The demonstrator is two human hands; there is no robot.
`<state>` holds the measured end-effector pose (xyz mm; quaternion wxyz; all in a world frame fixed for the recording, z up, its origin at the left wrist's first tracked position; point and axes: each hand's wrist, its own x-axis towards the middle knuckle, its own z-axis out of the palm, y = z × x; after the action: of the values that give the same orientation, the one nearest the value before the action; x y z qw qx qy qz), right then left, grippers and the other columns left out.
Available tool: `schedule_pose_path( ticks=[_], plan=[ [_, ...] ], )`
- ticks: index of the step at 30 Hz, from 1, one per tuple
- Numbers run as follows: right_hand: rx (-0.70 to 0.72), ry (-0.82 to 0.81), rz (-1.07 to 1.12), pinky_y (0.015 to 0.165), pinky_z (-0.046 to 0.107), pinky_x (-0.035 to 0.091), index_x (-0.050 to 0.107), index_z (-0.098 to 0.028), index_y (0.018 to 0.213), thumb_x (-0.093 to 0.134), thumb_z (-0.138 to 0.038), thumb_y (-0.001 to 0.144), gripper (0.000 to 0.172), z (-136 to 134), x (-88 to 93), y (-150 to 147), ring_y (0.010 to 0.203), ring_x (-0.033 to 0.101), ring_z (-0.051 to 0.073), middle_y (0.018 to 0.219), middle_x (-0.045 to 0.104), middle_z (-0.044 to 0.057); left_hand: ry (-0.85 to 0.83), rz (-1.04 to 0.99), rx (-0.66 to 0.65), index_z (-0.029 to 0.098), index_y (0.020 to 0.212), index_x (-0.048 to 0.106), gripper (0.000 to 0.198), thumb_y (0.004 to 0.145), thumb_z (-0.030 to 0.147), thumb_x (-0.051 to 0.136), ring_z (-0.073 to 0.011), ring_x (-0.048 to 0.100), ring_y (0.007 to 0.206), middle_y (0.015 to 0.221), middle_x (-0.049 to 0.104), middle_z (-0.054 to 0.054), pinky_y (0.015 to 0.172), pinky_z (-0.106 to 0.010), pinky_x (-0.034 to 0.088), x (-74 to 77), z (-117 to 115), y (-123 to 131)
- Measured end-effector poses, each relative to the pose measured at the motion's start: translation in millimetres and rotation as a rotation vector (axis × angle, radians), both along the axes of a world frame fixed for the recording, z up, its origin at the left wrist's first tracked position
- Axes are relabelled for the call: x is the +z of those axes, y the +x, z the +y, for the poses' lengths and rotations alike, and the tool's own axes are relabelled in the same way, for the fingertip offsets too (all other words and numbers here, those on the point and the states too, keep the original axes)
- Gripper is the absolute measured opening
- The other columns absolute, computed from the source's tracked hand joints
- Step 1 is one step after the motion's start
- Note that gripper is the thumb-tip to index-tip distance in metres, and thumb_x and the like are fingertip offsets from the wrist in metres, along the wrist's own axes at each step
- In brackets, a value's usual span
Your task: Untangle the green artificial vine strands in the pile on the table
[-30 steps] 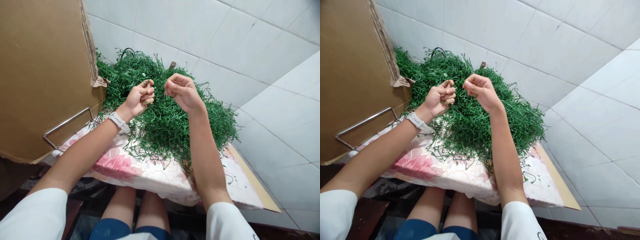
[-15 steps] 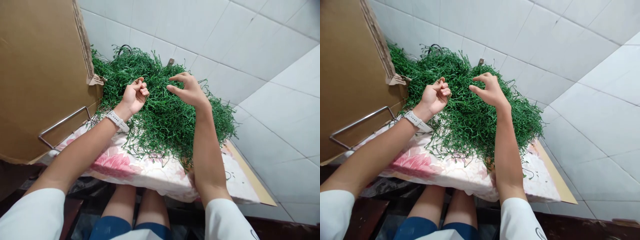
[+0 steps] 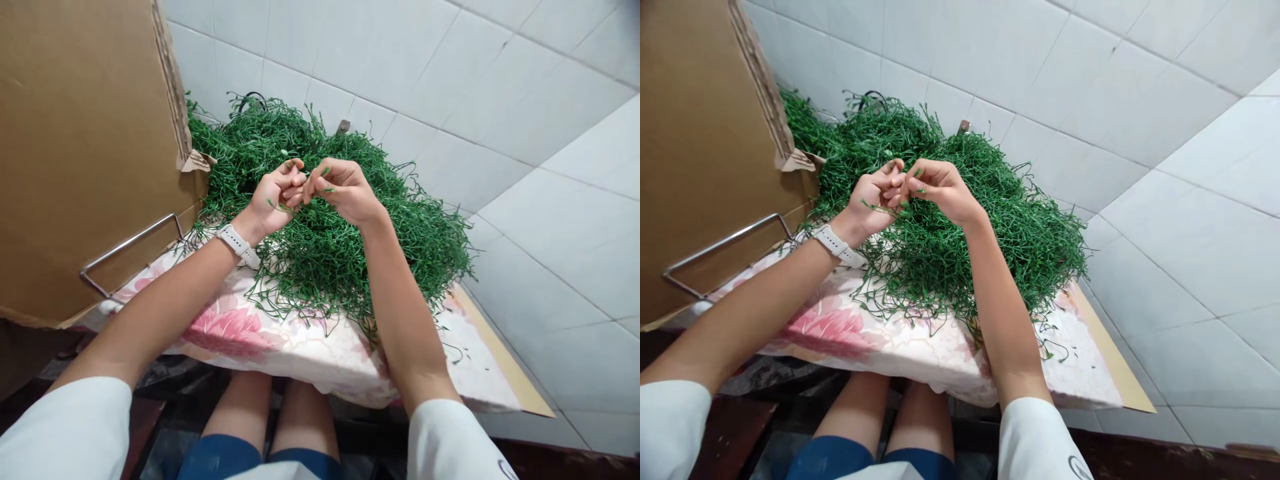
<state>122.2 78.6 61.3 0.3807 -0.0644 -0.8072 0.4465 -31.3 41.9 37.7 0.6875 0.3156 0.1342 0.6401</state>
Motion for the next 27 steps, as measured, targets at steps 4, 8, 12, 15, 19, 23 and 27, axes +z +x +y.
schedule_pose_path(
  ticks=[4,8,12,15,19,23,27],
  plan=[
    [0.059,-0.054,-0.023,0.057,0.022,0.039,0.067,-0.016,0.075,0.082,-0.043,0.087,0.033,1.8,-3.1,-1.9,0.058,0.051,0.007,0.063,0.061,-0.002,0.068,0.101,-0.035,0.014,0.078,0.059,0.028,0.088,-0.005,0.042,-0.0011,0.025,0.033,0.051,0.043,0.007,0.037,-0.013,0.018,2.9,-1.2,-4.9],
    [0.030,-0.116,-0.129,0.054,0.023,0.028,0.066,-0.014,0.069,0.082,-0.046,0.083,0.038,2.2,-0.7,1.7,0.054,0.040,0.006,0.058,0.054,-0.004,0.102,0.205,-0.072,0.015,0.074,0.059,0.024,0.092,0.002,0.049,-0.0020,0.026,0.034,0.047,0.044,0.005,0.037,-0.013,0.019,3.5,-2.7,-8.8],
    [-0.003,-0.164,-0.154,0.054,0.024,0.027,0.063,-0.014,0.063,0.084,-0.045,0.080,0.041,-2.5,6.2,6.5,0.054,0.038,0.006,0.056,0.052,-0.003,0.124,0.254,-0.094,0.015,0.072,0.058,0.023,0.092,0.004,0.054,-0.0021,0.026,0.035,0.047,0.044,0.005,0.037,-0.013,0.017,4.3,-6.1,-8.6],
    [0.001,-0.198,-0.130,0.053,0.023,0.028,0.063,-0.014,0.066,0.083,-0.046,0.082,0.040,-7.5,11.3,8.0,0.052,0.040,0.006,0.058,0.054,-0.002,0.094,0.240,-0.106,0.016,0.074,0.058,0.024,0.094,0.004,0.052,-0.0026,0.026,0.035,0.047,0.044,0.005,0.038,-0.014,0.016,6.0,-7.7,-8.9],
    [-0.065,-0.254,-0.051,0.049,0.022,0.028,0.055,-0.017,0.065,0.085,-0.047,0.080,0.044,-10.8,14.2,8.8,0.050,0.038,0.006,0.057,0.050,-0.005,0.073,0.147,-0.117,0.015,0.077,0.059,0.028,0.094,-0.001,0.044,-0.0028,0.026,0.035,0.049,0.044,0.005,0.038,-0.014,0.018,7.5,-6.4,-10.8],
    [-0.214,-0.228,-0.052,0.047,0.022,0.027,0.048,-0.019,0.062,0.089,-0.050,0.073,0.052,-6.9,11.9,7.9,0.050,0.031,0.005,0.057,0.039,-0.008,0.023,0.035,-0.098,0.014,0.079,0.059,0.030,0.089,-0.007,0.040,-0.0026,0.030,0.037,0.052,0.044,0.005,0.038,-0.014,0.018,6.6,-3.7,-12.7],
    [-0.364,-0.017,-0.178,0.048,0.023,0.026,0.052,-0.018,0.065,0.083,-0.052,0.078,0.048,0.2,9.1,9.2,0.050,0.034,0.005,0.057,0.040,-0.006,0.005,-0.017,-0.062,0.014,0.079,0.058,0.031,0.089,-0.008,0.038,-0.0026,0.030,0.036,0.051,0.044,0.005,0.039,-0.015,0.018,5.6,-3.5,-12.1]
  ],
)
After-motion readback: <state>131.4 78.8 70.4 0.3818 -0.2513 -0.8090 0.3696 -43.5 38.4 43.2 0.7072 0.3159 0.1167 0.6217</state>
